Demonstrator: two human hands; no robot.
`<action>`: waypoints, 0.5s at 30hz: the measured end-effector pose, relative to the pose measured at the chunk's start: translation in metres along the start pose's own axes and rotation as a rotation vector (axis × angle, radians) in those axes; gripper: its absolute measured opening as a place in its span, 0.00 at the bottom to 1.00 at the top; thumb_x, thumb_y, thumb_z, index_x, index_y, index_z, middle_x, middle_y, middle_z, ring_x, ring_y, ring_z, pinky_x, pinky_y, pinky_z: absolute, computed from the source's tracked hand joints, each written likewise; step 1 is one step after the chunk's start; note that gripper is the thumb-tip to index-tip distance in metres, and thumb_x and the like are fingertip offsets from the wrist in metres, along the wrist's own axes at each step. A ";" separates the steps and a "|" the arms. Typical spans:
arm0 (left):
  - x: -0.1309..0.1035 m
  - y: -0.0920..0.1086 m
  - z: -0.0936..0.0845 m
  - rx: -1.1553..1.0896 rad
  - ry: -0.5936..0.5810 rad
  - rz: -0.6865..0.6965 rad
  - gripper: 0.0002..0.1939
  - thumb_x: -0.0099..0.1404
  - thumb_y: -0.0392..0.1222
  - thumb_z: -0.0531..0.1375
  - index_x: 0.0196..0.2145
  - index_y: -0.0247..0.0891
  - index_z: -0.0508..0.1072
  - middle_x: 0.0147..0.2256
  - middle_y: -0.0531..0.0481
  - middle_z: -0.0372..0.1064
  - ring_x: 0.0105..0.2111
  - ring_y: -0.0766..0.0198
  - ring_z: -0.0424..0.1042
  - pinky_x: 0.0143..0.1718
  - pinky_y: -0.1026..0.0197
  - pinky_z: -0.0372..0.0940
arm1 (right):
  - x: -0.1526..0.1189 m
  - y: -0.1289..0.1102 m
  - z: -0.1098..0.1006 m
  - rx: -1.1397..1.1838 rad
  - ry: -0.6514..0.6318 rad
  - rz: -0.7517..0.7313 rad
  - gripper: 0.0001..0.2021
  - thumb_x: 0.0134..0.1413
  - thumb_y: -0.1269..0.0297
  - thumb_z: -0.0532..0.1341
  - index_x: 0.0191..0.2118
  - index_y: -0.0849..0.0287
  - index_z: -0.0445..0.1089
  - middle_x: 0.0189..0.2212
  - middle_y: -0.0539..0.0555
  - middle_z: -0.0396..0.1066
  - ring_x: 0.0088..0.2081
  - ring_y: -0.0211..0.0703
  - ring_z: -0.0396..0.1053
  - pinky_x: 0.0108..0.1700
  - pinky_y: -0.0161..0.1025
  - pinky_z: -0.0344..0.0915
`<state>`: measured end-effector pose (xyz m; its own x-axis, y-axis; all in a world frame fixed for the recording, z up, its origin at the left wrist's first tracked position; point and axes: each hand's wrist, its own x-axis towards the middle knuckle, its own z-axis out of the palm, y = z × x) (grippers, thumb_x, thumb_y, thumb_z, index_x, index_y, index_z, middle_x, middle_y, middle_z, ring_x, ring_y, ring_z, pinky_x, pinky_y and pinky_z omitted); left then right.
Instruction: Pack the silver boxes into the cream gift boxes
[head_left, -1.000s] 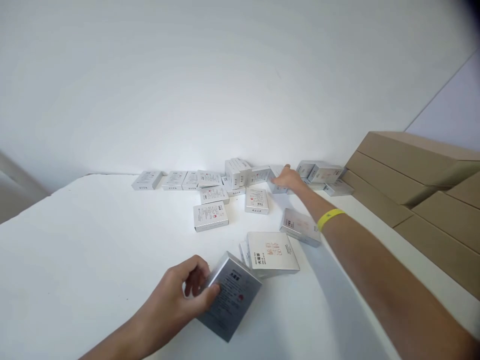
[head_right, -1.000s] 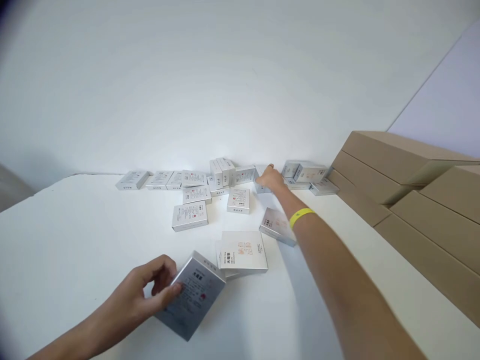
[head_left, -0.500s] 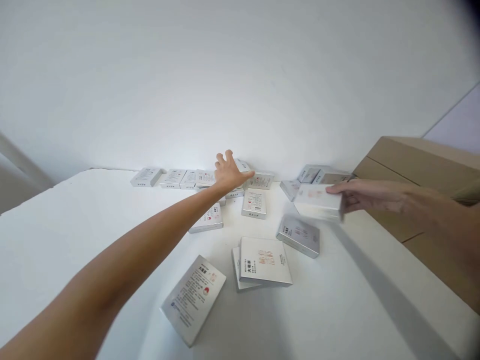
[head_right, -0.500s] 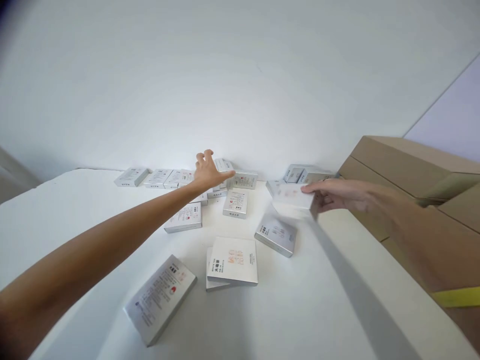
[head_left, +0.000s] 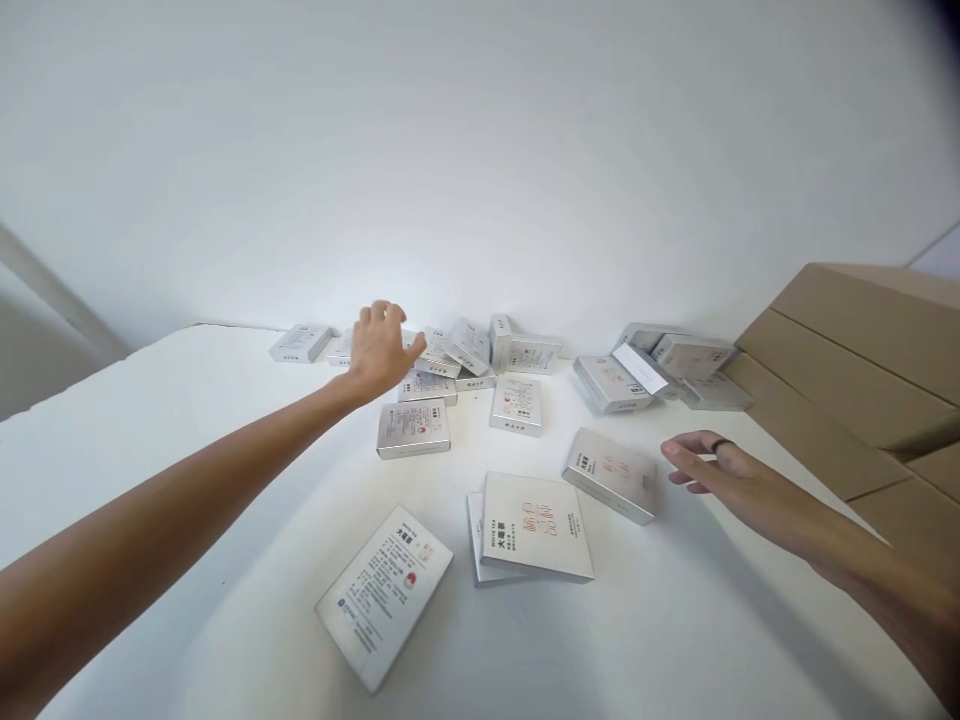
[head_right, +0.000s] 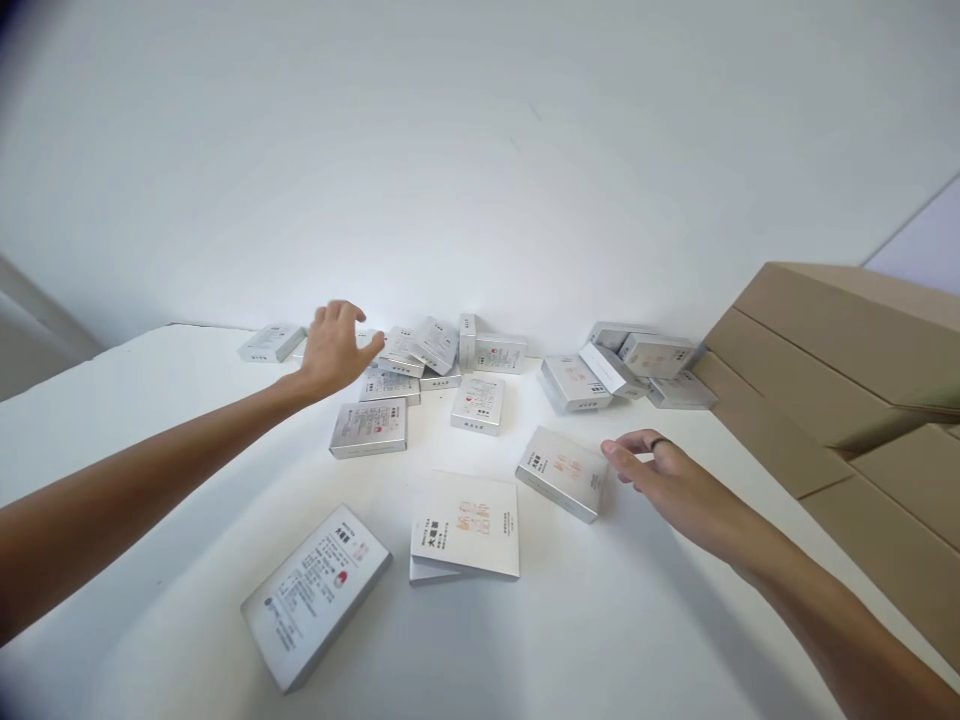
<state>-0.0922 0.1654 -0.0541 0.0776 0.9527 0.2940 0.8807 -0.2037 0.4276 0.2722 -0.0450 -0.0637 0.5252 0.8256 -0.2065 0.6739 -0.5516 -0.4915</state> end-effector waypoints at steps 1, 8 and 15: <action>-0.006 -0.001 0.000 0.011 -0.038 0.014 0.25 0.67 0.53 0.54 0.55 0.34 0.62 0.61 0.35 0.55 0.62 0.44 0.51 0.62 0.44 0.51 | -0.003 -0.004 0.003 0.014 -0.034 0.000 0.22 0.60 0.37 0.50 0.48 0.44 0.66 0.43 0.51 0.75 0.47 0.49 0.72 0.44 0.45 0.69; -0.029 0.015 0.001 -0.092 -0.412 0.130 0.38 0.57 0.69 0.57 0.54 0.37 0.66 0.54 0.34 0.68 0.55 0.40 0.64 0.51 0.45 0.63 | -0.025 -0.050 0.030 -0.027 -0.024 -0.164 0.25 0.60 0.37 0.51 0.48 0.53 0.66 0.56 0.54 0.65 0.53 0.52 0.66 0.45 0.46 0.67; -0.040 -0.007 -0.006 -0.146 -0.352 0.076 0.20 0.66 0.54 0.51 0.48 0.38 0.65 0.52 0.39 0.70 0.52 0.50 0.69 0.47 0.53 0.65 | 0.027 -0.120 0.053 -0.090 0.062 -0.377 0.23 0.64 0.47 0.59 0.55 0.59 0.64 0.56 0.59 0.63 0.53 0.50 0.65 0.55 0.51 0.64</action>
<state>-0.1045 0.1272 -0.0636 0.3179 0.9477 0.0284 0.7928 -0.2821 0.5403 0.1782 0.0494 -0.0555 0.2602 0.9652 0.0273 0.8672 -0.2212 -0.4461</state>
